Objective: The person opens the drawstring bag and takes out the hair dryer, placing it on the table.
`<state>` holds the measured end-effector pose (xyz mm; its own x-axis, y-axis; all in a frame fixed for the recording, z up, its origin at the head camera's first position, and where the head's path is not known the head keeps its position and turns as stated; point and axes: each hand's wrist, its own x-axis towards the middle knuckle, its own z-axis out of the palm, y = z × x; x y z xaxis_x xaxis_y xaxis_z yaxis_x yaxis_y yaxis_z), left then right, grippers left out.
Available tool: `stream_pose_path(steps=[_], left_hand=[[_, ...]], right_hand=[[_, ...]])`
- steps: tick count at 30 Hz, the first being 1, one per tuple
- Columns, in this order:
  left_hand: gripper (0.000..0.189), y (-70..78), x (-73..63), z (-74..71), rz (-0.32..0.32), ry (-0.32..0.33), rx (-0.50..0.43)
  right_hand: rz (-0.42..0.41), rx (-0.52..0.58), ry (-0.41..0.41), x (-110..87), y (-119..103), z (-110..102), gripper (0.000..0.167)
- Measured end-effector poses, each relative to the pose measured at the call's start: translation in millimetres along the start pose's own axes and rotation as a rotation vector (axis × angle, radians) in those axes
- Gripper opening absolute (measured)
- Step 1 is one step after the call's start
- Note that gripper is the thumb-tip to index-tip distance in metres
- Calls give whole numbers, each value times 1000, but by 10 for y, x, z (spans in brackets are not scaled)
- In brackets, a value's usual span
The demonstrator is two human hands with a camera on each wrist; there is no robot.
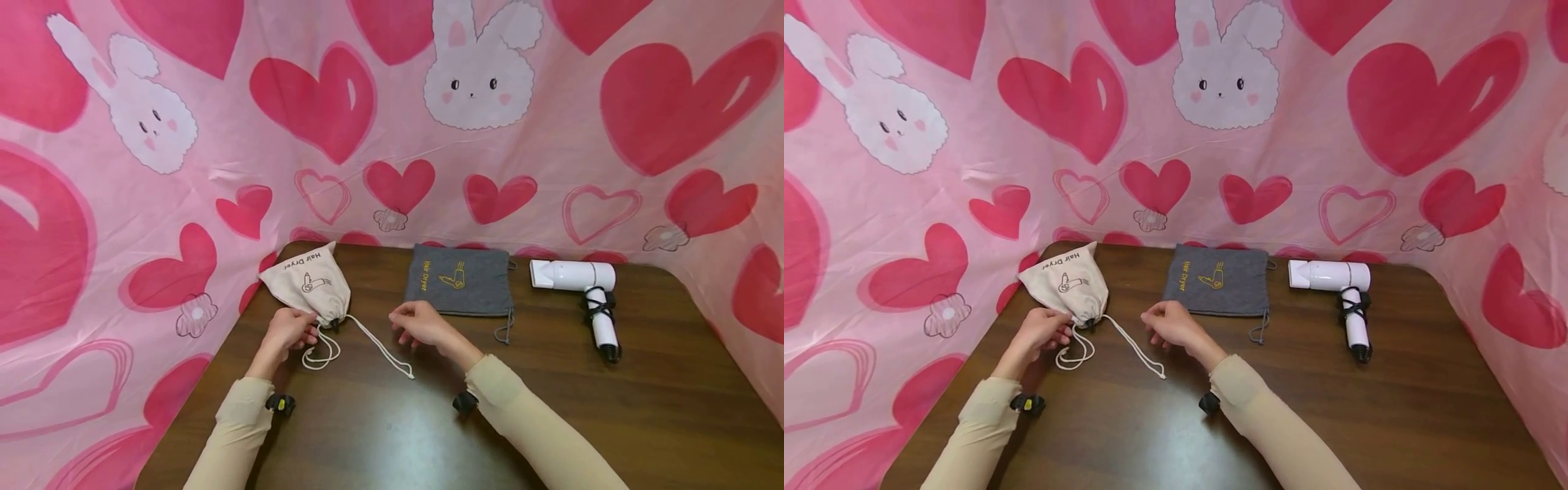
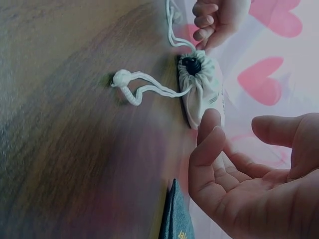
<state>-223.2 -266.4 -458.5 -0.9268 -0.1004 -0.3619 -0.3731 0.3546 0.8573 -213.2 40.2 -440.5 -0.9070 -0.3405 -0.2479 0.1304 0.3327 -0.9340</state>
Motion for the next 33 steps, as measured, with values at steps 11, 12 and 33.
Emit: stream_pose_path(steps=[11,12,33], left_hand=[[25,-28,7,52,9,-18,15],[25,-28,7,59,11,-21,21],[19,-39,-65,164,35,-93,-10]], right_hand=[[-6,-7,5,-12,6,34,32],[-4,-8,4,-15,5,35,32],[-1,-7,-17,49,1,100,33]])
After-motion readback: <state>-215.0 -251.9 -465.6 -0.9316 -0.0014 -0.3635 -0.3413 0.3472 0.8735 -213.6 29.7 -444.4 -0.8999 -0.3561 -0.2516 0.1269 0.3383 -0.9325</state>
